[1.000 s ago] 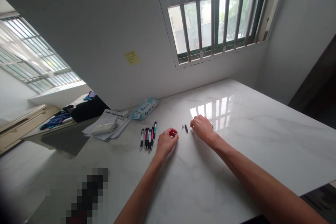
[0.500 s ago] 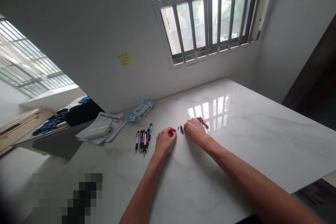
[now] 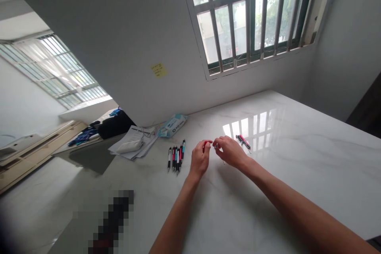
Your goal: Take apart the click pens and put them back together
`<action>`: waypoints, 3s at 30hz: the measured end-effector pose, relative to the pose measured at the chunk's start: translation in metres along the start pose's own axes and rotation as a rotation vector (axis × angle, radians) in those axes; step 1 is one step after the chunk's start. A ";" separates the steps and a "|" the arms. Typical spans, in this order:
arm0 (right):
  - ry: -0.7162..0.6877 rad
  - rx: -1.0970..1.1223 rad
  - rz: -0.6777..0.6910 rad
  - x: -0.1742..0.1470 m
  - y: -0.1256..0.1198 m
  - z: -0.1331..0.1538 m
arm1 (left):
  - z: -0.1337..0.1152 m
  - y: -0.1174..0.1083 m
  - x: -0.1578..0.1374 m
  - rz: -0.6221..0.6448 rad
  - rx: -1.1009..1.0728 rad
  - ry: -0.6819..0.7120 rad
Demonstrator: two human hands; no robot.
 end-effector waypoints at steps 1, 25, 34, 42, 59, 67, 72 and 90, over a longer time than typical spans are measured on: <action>-0.038 0.080 -0.022 -0.001 -0.001 0.005 | -0.002 -0.004 -0.002 -0.022 -0.071 -0.009; 0.184 1.029 -0.174 0.001 0.013 0.020 | 0.017 -0.016 -0.013 -0.191 -0.915 -0.402; 0.222 1.101 -0.311 0.008 0.007 0.004 | 0.004 0.004 -0.026 -0.072 -1.041 -0.543; 0.218 1.034 -0.371 0.008 0.004 -0.001 | 0.005 0.002 -0.024 -0.137 -1.045 -0.597; 0.197 0.590 -0.321 0.005 -0.005 -0.006 | 0.023 -0.002 -0.021 -0.116 -0.551 -0.370; 0.104 0.257 -0.254 0.005 -0.006 -0.015 | 0.020 0.000 -0.023 -0.055 -0.353 -0.213; 0.128 0.076 -0.151 0.004 -0.007 -0.017 | 0.010 -0.004 -0.026 -0.026 -0.205 -0.215; 0.132 -0.232 0.103 0.001 -0.005 -0.009 | 0.018 -0.002 -0.024 0.003 0.022 -0.095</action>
Point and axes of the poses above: each hand's wrist, its own x-axis towards the middle knuckle, its own y-axis out of the palm, z = x × y, the point moved 1 cm from there along x, towards the middle knuckle, and after that the axes turned 1 degree about z, right-handed, at the moved point
